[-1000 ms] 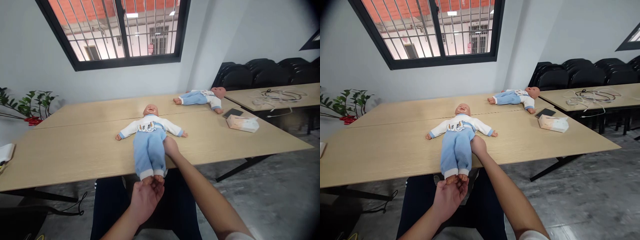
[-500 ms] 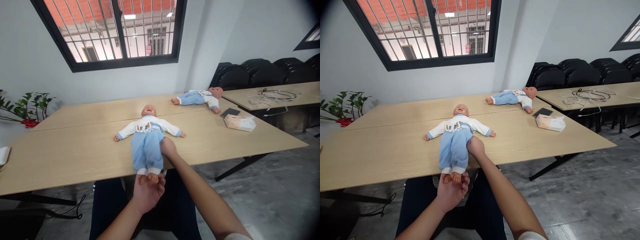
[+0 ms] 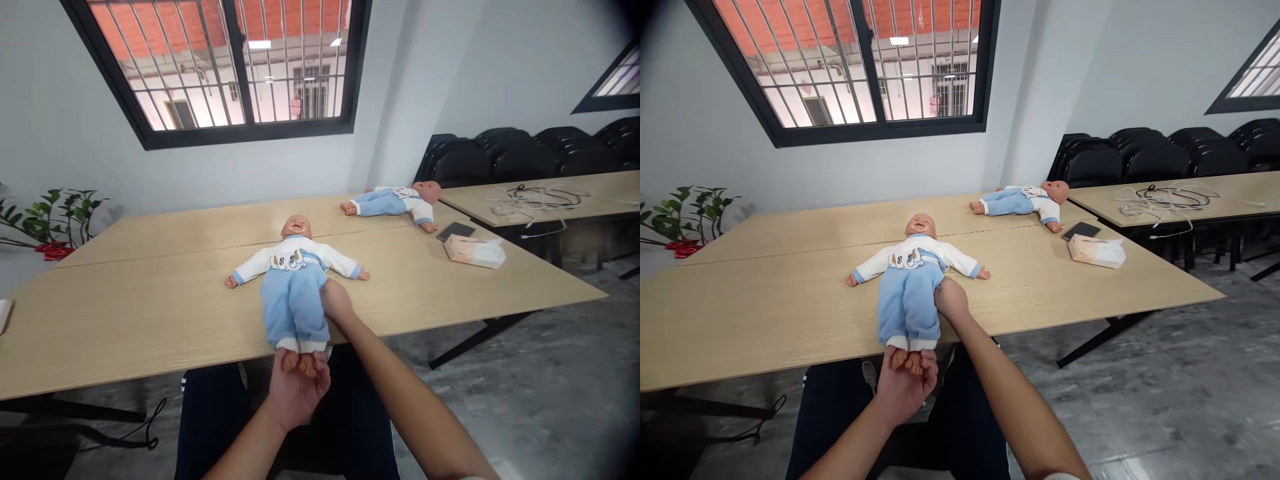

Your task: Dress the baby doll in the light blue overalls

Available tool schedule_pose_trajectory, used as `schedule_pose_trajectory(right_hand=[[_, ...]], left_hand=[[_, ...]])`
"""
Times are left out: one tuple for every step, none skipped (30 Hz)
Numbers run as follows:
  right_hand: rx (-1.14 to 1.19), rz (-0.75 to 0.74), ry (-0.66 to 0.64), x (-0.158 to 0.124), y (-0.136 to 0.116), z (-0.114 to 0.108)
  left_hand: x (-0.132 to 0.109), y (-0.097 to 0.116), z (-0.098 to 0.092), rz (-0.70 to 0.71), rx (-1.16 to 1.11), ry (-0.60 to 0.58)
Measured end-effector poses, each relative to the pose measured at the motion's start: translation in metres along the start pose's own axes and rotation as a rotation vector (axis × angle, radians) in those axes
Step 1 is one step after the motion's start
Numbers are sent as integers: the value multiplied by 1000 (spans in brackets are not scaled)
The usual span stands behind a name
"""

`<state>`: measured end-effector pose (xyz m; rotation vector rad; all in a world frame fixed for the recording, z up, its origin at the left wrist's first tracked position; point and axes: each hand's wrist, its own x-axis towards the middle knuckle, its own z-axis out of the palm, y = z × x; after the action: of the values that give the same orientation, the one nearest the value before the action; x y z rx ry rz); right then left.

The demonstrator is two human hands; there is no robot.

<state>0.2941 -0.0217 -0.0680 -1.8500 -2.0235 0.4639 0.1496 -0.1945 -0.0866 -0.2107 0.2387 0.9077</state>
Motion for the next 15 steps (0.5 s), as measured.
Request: schedule_pose_trajectory(right_hand=[[11,-5,5,2,1,0],[26,-9,11,5,2,0],[43,-13,19,8,3,0],[61,-18,27,12,3,0],[78,-22,36,16,3,-1],[93,-25,42,20,3,-2],[104,-24,48,24,3,-3],[109,-20,52,29,3,-4],[112,-12,58,32,3,-4],[116,-2,66,36,3,-5],[119,9,76,39,4,-5],[121,17,87,41,4,-5],[123,24,98,44,5,-5],[125,28,109,46,6,-5],[128,32,119,48,6,-5]], left_hand=[[-2,-1,2,31,37,27],[-4,-1,3,62,81,56],[-7,-2,5,88,126,85],[-11,-2,6,104,168,117],[-15,-2,7,106,201,149],[-19,-2,8,100,221,181],[-23,-2,10,91,230,209],[-28,-2,11,82,231,231],[-32,-2,12,76,226,247],[-35,-1,13,72,220,258],[-38,-1,14,75,214,267],[-41,0,15,81,209,277],[-43,1,16,84,205,286],[-45,2,17,85,200,294],[-47,3,18,83,199,301]])
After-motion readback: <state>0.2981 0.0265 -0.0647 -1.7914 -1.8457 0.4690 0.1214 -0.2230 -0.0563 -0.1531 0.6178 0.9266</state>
